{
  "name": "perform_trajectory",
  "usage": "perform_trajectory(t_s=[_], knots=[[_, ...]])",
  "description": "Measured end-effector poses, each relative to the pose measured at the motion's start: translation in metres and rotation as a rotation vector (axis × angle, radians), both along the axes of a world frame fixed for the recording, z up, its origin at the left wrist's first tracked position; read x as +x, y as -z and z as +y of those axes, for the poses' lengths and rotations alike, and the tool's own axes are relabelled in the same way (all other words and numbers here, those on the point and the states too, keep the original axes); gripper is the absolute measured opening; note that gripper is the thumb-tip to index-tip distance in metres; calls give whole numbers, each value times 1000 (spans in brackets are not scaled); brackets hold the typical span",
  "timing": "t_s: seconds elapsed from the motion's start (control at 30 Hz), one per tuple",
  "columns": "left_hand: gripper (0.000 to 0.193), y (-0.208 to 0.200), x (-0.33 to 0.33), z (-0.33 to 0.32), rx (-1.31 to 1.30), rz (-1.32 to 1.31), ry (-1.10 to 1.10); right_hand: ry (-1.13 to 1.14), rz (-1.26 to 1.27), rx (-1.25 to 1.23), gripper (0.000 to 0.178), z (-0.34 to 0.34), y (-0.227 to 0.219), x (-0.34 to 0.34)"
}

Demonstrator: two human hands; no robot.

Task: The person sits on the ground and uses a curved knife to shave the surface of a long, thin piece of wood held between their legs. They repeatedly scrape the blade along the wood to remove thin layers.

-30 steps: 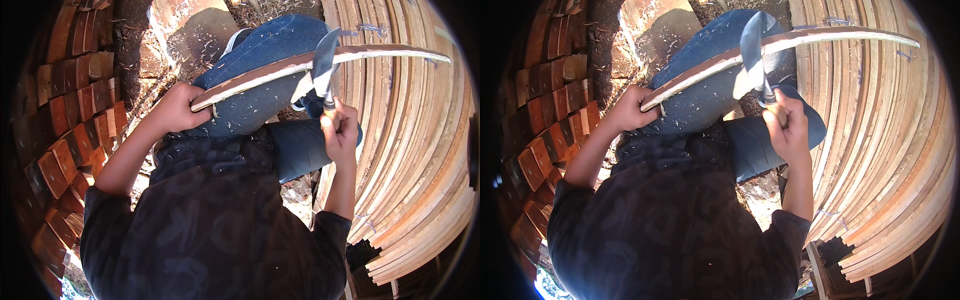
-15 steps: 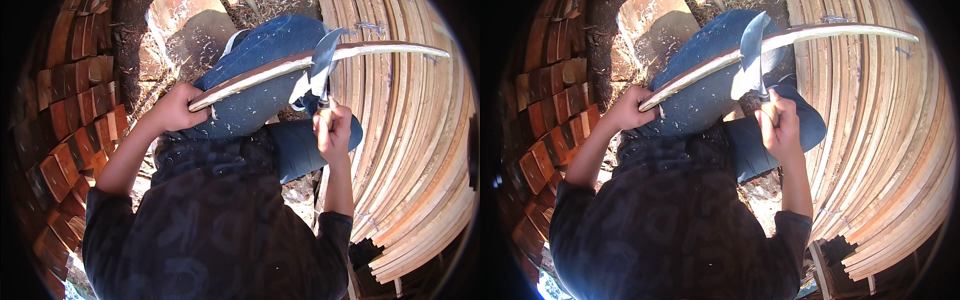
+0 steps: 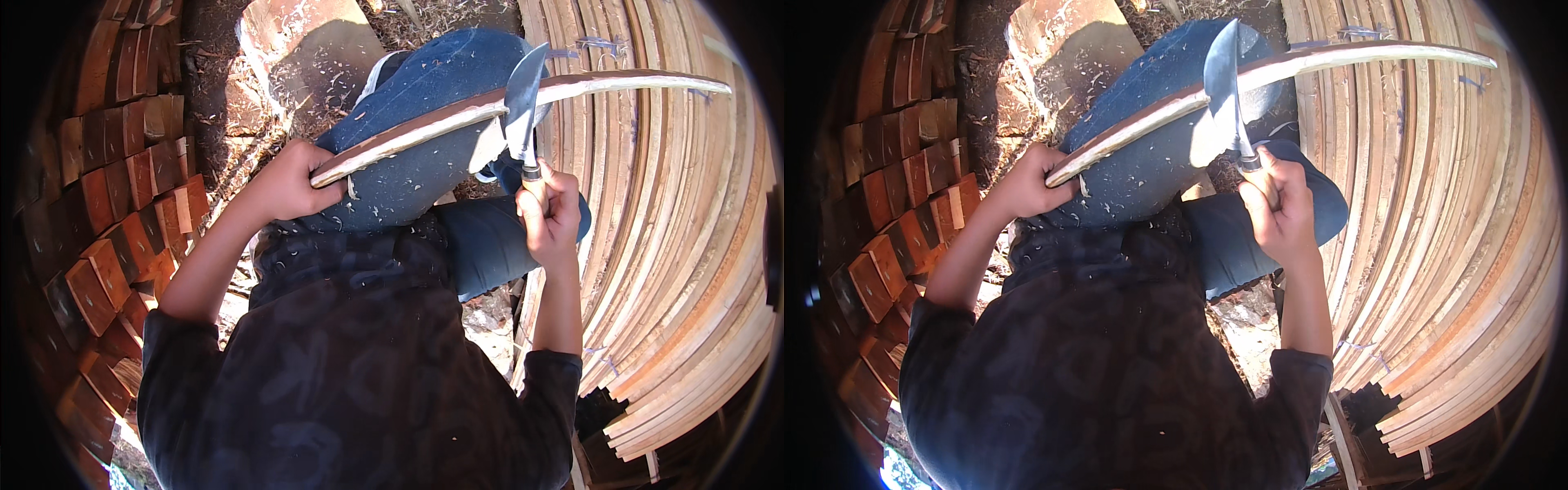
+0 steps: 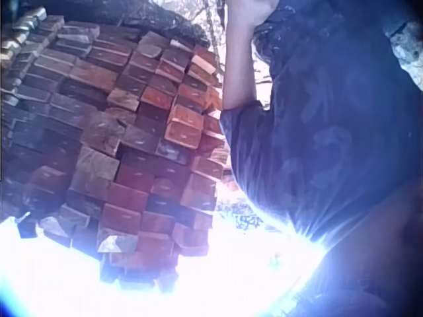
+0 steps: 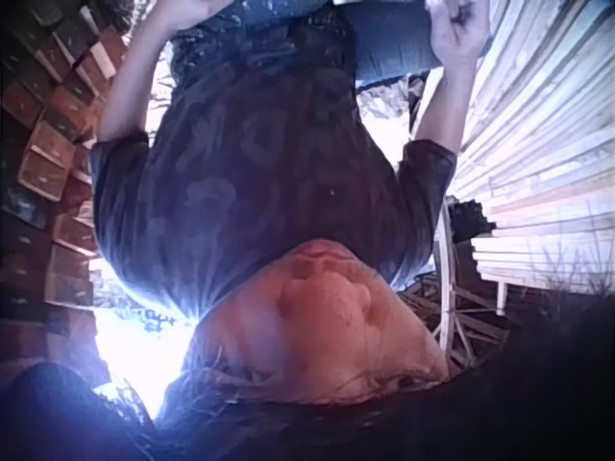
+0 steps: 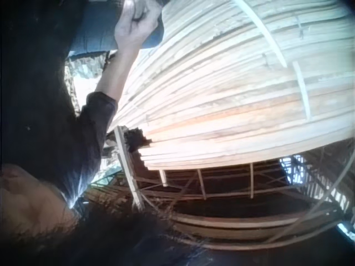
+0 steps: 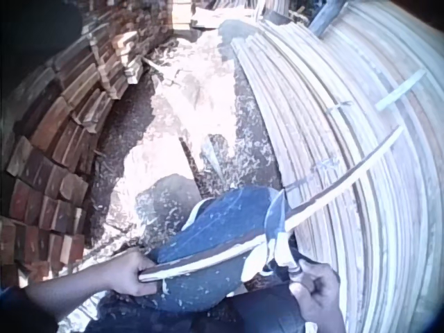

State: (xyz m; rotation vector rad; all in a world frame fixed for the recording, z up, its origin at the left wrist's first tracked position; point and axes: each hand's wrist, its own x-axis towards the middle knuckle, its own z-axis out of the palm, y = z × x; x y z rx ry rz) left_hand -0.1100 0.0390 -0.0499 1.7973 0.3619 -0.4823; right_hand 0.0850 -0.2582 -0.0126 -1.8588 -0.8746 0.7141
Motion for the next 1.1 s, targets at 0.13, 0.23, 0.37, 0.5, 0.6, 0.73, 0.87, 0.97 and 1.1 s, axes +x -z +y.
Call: perform_trajectory(t_s=[0.13, 0.23, 0.37, 0.5, 0.6, 0.73, 0.87, 0.97, 1.1], knots=[[16, -4, 4, -1, 6, 42, 4, 105, -37, 21, 34, -5, -2, 12], [18, 0, 1, 2, -45, -23, 0, 28, 80, 80, 32, -6, 8, -5], [18, 3, 3, 4, -36, -24, -11, 433, 176, 408, 32, 12, -9, 23], [19, 5, -2, 3, -17, -27, 59, -22, -190, -26, 30, -5, -9, 16], [19, 3, 4, 6, -7, 2, 45, 362, 70, 251, 32, 9, -9, 30], [20, 4, 0, 6, -29, -42, 40, 291, 9, 91, 32, -1, -21, 39], [27, 6, 2, 7, -61, -9, 45, 509, 53, 423, 30, 8, -23, 50], [29, 12, 4, 9, -68, 1, 71, 202, -14, 171, 31, 0, -8, 31], [31, 10, 6, 13, -80, -8, 76, 208, 63, 217, 34, 4, -9, 34]])
